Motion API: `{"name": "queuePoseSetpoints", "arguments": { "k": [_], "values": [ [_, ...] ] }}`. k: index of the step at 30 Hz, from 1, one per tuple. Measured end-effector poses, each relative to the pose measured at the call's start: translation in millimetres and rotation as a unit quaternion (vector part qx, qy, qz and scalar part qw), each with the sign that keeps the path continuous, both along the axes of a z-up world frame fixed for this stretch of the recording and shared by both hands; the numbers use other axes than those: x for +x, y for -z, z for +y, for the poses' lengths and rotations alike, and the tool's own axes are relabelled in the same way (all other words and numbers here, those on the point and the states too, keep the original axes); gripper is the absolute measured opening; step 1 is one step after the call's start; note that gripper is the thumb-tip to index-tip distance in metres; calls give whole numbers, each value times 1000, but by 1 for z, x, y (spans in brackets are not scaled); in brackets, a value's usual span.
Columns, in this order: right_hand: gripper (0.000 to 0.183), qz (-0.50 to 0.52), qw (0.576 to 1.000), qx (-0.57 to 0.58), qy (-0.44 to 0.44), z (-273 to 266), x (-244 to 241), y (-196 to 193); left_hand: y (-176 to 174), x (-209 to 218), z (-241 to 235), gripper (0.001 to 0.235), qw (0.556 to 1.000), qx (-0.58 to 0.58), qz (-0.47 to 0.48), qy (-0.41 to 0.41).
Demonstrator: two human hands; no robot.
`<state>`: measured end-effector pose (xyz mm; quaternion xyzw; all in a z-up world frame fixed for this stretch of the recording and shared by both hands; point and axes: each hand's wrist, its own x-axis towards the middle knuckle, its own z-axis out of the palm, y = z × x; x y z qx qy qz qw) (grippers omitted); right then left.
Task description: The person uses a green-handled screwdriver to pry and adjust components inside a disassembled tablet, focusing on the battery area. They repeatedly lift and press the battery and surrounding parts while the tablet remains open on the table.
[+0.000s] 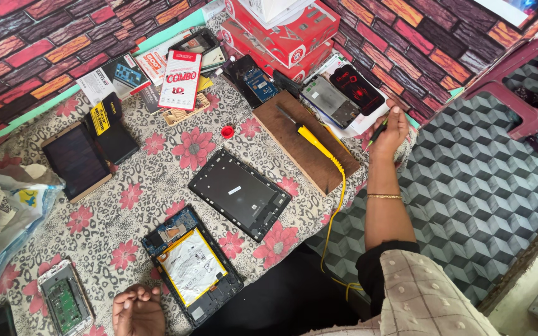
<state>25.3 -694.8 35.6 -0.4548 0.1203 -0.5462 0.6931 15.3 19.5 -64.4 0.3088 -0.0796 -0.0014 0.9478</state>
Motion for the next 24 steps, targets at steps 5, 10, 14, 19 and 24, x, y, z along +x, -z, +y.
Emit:
{"name": "queuePoseSetpoints", "arguments": {
  "k": [5,10,14,19,24],
  "values": [
    [27,-14,999,-34,1,3,-1,-4,-2,-1,-1,17,1000,5,-1,-1],
    [25,-9,1000,-22,0,2,-3,-1,-3,-1,-2,15,1000,8,3,-5],
    [27,-20,999,-32,-4,-2,-3,3,-5,-1,-2,14,1000,10,9,-3],
    [28,21,999,-17,-18,-1,-7,1,-8,-3,-3,14,1000,20,11,-7],
    [29,16,999,-3,-51,5,-11,-9,-8,-2,-5,14,1000,21,-2,-13]
  ]
}}
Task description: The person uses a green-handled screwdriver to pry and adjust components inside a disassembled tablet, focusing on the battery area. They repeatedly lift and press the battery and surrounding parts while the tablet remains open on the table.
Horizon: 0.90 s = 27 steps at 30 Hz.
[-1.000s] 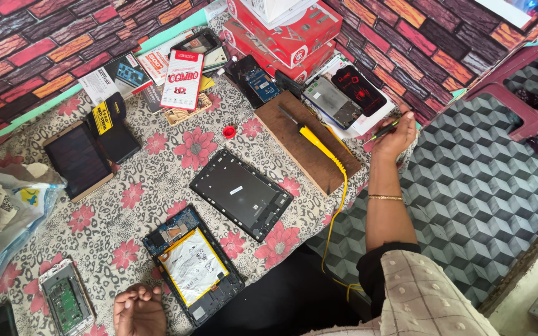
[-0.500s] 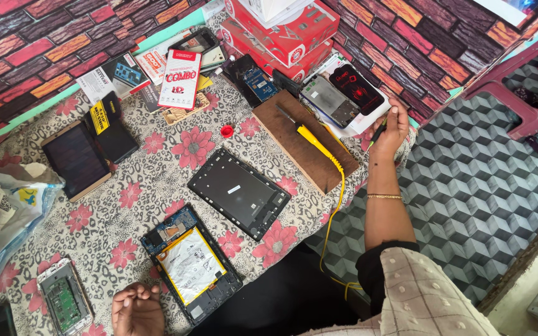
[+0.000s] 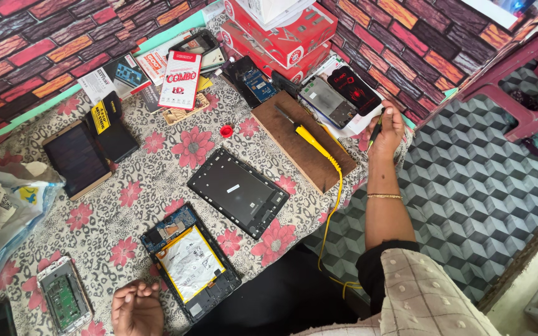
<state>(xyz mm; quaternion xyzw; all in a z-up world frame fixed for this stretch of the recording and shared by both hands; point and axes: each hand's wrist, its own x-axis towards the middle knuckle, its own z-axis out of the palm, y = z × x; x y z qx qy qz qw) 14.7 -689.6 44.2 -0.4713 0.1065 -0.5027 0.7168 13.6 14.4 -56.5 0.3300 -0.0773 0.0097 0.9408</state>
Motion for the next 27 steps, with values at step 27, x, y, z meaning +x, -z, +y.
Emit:
{"name": "queuePoseSetpoints", "arguments": {
  "k": [27],
  "values": [
    [25,-34,989,139,-42,17,-30,12,-33,-15,-11,32,999,38,-24,13]
  ]
}}
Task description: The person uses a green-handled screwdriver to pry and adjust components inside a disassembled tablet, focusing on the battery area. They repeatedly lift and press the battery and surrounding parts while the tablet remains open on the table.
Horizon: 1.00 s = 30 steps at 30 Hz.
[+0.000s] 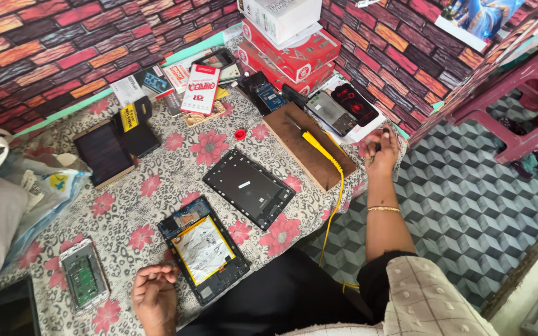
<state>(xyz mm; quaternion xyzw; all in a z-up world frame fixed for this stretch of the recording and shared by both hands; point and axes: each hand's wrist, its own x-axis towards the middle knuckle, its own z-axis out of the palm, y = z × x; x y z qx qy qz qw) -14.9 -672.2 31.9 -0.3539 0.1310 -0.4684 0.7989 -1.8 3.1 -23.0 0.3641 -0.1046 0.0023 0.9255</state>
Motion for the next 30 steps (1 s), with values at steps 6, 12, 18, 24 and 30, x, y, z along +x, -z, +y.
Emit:
{"name": "queuePoseSetpoints", "arguments": {
  "k": [6,12,18,24,30],
  "values": [
    [12,5,999,19,-33,24,-38,2,-13,-7,-4,26,1000,1,-13,-5],
    [14,-12,1000,-8,-10,49,-62,-39,-9,-8,-3,20,999,39,18,-33],
    [16,152,985,-25,78,47,-49,-65,-5,-9,-1,19,998,41,39,-39],
    [52,334,938,-77,44,34,-40,-33,-13,-11,-6,19,998,36,15,-45],
    [37,231,961,-154,-16,24,-54,-40,-19,-14,-8,17,998,47,19,-44]
  ]
}}
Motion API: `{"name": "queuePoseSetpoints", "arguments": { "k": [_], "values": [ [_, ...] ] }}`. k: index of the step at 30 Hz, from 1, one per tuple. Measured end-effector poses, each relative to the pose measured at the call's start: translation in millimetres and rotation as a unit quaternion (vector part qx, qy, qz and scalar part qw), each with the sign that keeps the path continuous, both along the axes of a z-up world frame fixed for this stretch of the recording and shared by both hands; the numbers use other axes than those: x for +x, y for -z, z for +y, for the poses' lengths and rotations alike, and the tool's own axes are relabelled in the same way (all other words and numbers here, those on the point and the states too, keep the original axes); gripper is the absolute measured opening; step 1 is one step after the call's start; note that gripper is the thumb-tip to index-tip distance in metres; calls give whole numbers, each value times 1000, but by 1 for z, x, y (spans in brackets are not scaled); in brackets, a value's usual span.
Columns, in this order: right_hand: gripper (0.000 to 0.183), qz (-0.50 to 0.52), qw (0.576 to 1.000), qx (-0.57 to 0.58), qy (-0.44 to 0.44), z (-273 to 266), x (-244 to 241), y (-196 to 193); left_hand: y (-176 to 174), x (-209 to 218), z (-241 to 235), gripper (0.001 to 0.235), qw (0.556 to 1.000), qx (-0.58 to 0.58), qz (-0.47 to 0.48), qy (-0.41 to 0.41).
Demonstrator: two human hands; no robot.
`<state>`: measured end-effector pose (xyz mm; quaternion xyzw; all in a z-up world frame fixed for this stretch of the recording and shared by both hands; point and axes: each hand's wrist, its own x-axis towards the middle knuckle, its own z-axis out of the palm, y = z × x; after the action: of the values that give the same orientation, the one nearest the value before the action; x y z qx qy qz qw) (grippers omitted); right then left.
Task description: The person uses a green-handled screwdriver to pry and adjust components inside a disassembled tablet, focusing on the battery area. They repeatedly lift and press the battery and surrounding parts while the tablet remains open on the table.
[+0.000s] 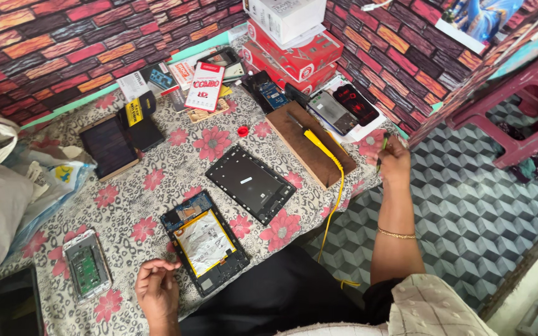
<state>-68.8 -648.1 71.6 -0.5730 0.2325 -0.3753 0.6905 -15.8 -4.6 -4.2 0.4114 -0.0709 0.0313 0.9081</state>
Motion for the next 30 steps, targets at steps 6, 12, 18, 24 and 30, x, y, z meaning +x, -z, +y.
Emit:
{"name": "queuePoseSetpoints", "arguments": {
  "k": [6,12,18,24,30],
  "values": [
    [37,-65,982,-179,2,38,-18,-62,-1,1,-2,17,1000,-5,0,-2],
    [40,-87,978,-187,-11,115,-16,-80,0,1,-1,16,1000,-7,6,-2],
    [55,50,924,-252,-283,265,-21,-64,-2,1,-2,17,1000,-2,3,6],
    [79,110,814,-375,-430,347,-41,-73,-1,1,-3,19,1000,13,-3,5],
    [48,77,871,-232,-425,316,-24,-51,4,1,1,17,999,28,22,-4]
  ]
}}
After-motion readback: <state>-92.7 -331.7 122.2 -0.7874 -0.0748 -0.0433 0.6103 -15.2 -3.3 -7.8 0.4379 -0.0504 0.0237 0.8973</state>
